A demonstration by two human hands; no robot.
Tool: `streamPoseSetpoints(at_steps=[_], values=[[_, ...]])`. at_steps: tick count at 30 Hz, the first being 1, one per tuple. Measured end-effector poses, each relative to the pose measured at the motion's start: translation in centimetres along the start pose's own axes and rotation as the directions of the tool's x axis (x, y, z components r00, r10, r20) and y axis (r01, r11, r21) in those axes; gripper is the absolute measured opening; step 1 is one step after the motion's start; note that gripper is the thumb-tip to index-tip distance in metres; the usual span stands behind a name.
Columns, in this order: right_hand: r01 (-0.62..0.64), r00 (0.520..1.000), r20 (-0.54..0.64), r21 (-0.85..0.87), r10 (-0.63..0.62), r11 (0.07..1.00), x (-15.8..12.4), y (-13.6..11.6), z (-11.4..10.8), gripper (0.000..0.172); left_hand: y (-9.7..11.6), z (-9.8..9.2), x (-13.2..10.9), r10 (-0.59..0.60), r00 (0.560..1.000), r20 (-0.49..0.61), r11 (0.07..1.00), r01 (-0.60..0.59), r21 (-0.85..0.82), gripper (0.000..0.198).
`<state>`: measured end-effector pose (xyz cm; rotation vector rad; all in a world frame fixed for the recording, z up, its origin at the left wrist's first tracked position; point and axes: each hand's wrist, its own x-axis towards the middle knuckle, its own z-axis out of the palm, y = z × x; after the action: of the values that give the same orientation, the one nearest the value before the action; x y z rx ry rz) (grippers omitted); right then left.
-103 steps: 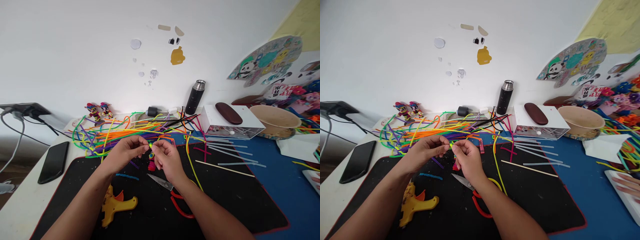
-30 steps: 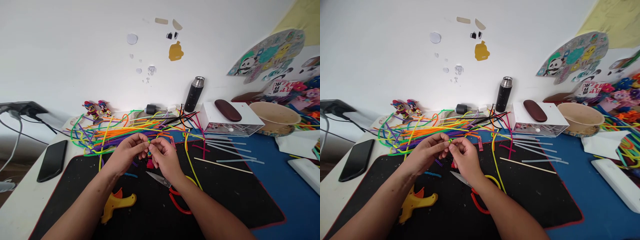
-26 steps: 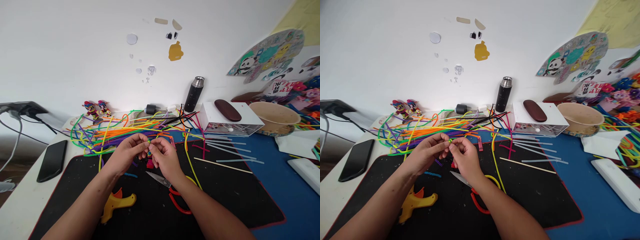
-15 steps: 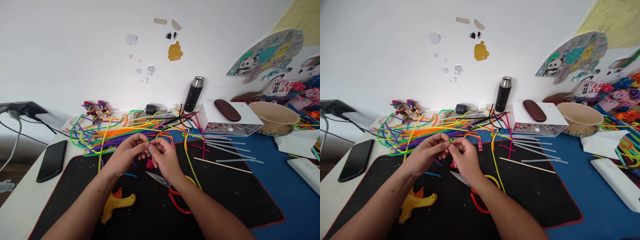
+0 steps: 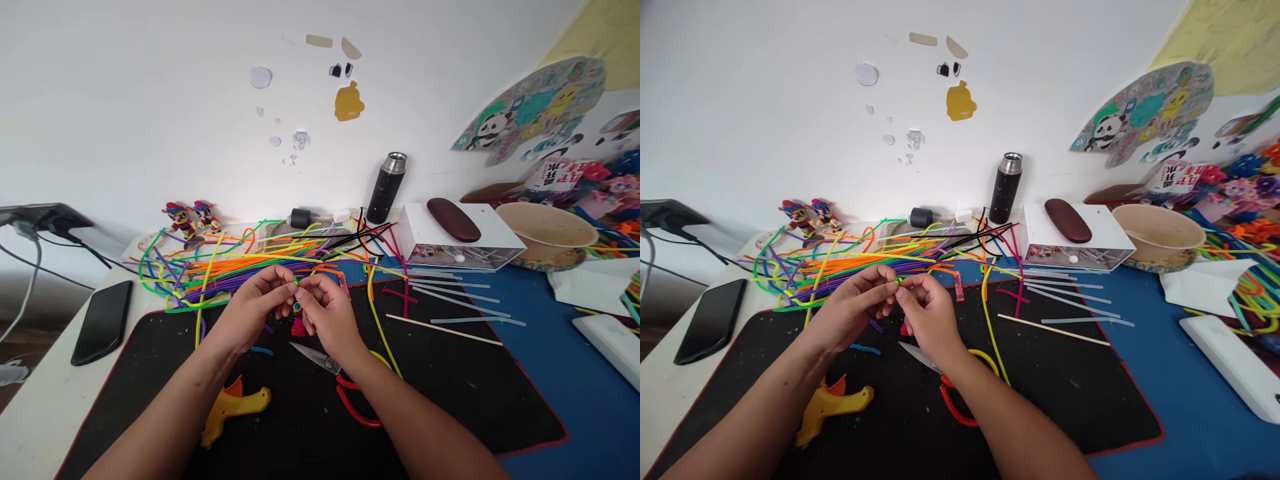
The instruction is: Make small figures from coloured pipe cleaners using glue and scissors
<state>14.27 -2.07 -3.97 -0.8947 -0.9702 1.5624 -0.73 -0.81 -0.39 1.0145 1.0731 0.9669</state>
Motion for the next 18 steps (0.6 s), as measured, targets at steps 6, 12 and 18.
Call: streamPoseSetpoints(at_steps=[6, 12, 18], values=[[0.006, 1.000, -0.009, 0.020, -0.005, 1.000, 0.1, 0.0, -0.2, 0.030, 0.0, -0.1, -0.1, -0.008, 0.999, 0.031, 1.000, 0.008, 0.019, 0.037], [-0.008, 1.000, 0.003, 0.029, 0.008, 1.000, 0.1, -0.4, -0.4, 0.033, 0.2, -0.7, 0.0, -0.022, 0.998, 0.067, 0.998, 0.018, 0.055, 0.037], [0.039, 0.994, -0.108, 0.109, -0.027, 0.993, 0.7, -1.2, -1.2, 0.031, 1.3, -2.7, 0.6, 0.115, 0.990, 0.078, 0.912, -0.137, 0.387, 0.034]])
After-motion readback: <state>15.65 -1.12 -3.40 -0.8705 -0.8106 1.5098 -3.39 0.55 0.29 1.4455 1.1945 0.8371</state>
